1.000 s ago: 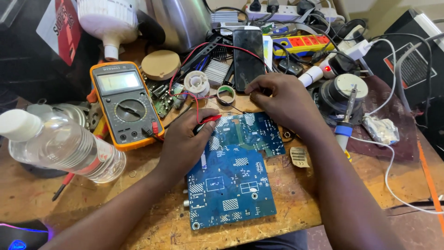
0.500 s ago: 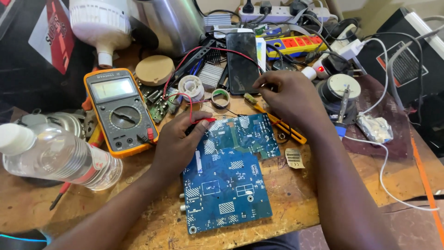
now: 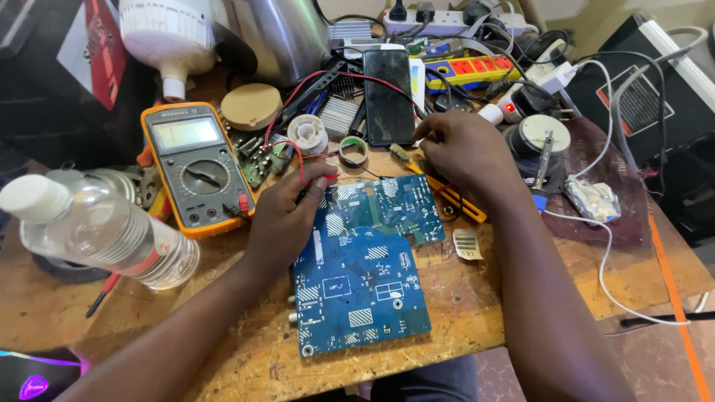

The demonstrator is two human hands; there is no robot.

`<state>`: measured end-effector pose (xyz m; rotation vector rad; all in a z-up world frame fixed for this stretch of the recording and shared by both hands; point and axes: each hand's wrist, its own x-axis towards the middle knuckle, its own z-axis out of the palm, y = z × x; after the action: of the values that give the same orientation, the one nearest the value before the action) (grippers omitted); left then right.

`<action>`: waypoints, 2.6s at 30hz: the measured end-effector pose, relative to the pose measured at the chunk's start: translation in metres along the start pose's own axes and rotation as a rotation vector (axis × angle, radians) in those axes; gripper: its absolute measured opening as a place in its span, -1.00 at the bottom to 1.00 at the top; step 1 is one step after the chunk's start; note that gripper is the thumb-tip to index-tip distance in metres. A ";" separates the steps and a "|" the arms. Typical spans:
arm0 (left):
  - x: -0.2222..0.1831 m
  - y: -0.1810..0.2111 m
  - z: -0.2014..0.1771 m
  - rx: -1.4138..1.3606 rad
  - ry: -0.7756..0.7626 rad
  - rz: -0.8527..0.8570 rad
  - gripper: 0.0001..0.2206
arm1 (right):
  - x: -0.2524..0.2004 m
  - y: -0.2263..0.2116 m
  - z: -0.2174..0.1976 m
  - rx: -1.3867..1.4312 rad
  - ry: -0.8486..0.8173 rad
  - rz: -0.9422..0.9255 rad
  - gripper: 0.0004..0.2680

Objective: Testing various components and circuits on a motherboard using a digital multimeter to diagnose issues.

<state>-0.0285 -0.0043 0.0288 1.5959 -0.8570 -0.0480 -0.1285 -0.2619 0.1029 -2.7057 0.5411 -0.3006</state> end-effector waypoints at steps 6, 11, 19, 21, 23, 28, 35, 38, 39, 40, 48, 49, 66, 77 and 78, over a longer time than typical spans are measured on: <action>0.015 -0.013 0.002 0.381 -0.058 0.434 -0.77 | -0.014 -0.033 -0.004 0.158 -0.052 -0.089 -0.83; 0.028 -0.002 0.015 0.141 -0.170 0.024 -0.81 | -0.011 -0.011 0.001 0.209 0.055 -0.073 -0.85; 0.021 0.003 0.006 0.067 -0.181 -0.131 -0.82 | -0.006 -0.014 0.012 0.223 0.103 -0.147 -0.86; 0.020 0.008 0.006 0.115 -0.156 -0.134 -0.82 | -0.004 -0.019 0.012 0.249 0.049 -0.190 -0.88; 0.021 0.006 0.005 0.104 -0.159 -0.156 -0.82 | -0.003 -0.023 0.015 0.240 0.015 -0.197 -0.88; 0.024 0.003 0.000 0.110 -0.145 -0.200 -0.82 | -0.009 -0.036 0.013 0.246 -0.091 -0.192 -0.86; 0.034 -0.016 0.003 0.109 -0.170 -0.162 -0.82 | -0.007 -0.039 0.007 0.066 -0.253 -0.099 -0.84; 0.035 -0.012 0.004 0.067 -0.183 -0.193 -0.81 | -0.006 -0.041 0.010 -0.019 -0.295 -0.096 -0.81; 0.035 -0.009 0.003 0.074 -0.187 -0.206 -0.81 | -0.005 -0.040 0.011 -0.053 -0.310 -0.112 -0.79; 0.036 -0.006 0.002 0.073 -0.191 -0.205 -0.81 | -0.004 -0.041 0.011 -0.051 -0.309 -0.109 -0.79; 0.034 -0.011 0.001 0.015 -0.201 -0.076 -0.78 | -0.006 -0.040 0.003 0.204 -0.149 -0.023 -0.84; 0.034 -0.012 0.003 0.016 -0.196 -0.075 -0.78 | -0.005 -0.035 0.007 0.204 -0.150 -0.028 -0.84; 0.027 0.005 0.009 -0.050 -0.363 0.095 -0.82 | -0.009 -0.041 0.006 0.647 -0.291 -0.043 -0.77; 0.027 0.011 0.007 -0.112 -0.370 -0.121 -0.82 | -0.013 -0.042 0.006 0.691 -0.312 -0.041 -0.87; 0.027 0.011 0.008 -0.107 -0.374 -0.130 -0.81 | -0.013 -0.041 0.007 0.690 -0.325 -0.037 -0.87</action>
<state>-0.0185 -0.0247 0.0485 1.5632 -1.0168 -0.4902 -0.1242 -0.2188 0.1106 -2.0346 0.2292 -0.0348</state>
